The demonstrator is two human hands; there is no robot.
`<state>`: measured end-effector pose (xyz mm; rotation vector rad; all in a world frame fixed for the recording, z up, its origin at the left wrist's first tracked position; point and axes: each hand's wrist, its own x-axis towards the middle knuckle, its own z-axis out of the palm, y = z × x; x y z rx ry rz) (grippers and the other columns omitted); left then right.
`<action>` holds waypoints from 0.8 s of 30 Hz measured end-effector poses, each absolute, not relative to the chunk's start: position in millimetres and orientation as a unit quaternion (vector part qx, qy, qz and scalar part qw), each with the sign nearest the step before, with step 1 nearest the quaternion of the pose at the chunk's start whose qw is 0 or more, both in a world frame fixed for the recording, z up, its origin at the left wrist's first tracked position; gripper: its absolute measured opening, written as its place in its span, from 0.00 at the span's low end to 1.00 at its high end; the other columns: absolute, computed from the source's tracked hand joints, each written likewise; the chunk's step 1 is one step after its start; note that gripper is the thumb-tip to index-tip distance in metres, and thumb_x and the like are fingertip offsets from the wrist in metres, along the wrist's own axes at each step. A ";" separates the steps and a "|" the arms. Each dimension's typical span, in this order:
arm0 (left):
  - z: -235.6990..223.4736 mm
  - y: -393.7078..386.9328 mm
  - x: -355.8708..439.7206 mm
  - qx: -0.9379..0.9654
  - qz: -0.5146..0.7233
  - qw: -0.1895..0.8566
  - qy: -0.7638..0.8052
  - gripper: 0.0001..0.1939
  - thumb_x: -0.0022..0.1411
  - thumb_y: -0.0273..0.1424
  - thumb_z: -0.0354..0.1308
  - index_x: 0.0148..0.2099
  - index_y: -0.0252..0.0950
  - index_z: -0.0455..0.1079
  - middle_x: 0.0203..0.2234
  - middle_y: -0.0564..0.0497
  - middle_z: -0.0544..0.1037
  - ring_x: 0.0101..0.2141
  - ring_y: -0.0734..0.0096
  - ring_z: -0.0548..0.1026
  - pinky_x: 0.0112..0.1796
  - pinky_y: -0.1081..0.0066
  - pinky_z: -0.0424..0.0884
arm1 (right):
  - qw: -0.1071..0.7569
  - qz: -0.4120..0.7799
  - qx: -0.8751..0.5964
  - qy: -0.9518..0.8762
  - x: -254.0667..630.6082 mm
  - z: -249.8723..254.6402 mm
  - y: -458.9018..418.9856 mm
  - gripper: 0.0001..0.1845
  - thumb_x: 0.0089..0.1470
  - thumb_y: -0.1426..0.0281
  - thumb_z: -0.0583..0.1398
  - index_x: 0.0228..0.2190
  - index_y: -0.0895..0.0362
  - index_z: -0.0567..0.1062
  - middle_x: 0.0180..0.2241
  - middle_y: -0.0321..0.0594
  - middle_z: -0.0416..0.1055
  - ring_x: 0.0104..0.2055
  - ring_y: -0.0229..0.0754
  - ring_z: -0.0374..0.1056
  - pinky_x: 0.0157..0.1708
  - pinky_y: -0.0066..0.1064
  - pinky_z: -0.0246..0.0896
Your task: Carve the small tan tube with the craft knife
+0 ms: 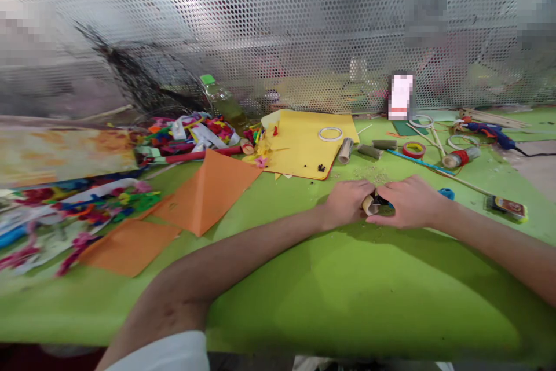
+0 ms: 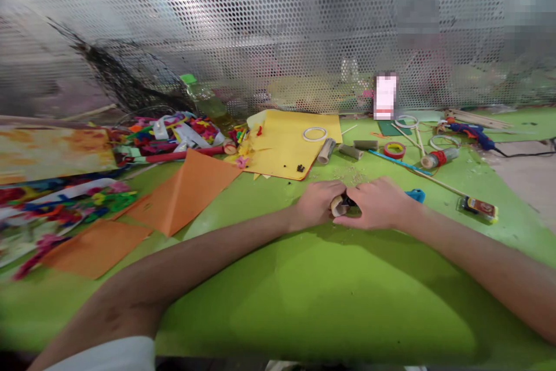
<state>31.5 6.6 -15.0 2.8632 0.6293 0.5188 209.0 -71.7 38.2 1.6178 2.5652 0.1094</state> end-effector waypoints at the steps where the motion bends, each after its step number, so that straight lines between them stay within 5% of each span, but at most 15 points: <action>1: -15.4 6.8 31.5 0.958 0.175 0.084 0.210 0.06 0.55 0.31 0.59 0.34 0.35 0.66 0.26 0.50 0.73 0.28 0.67 0.70 0.27 0.69 0.59 | 0.056 0.034 0.533 0.844 209.1 37.9 -71.4 0.36 0.58 0.40 0.46 0.41 0.56 0.75 0.36 0.47 0.78 0.33 0.49 0.73 0.29 0.35 0.53; 24: -11.4 5.7 32.6 0.955 0.137 0.110 0.241 0.09 0.54 0.34 0.62 0.33 0.35 0.67 0.26 0.51 0.75 0.28 0.69 0.70 0.27 0.71 0.54 | 0.052 0.027 0.512 0.857 210.7 41.4 -72.4 0.33 0.61 0.43 0.46 0.40 0.57 0.75 0.35 0.46 0.78 0.34 0.48 0.73 0.26 0.34 0.46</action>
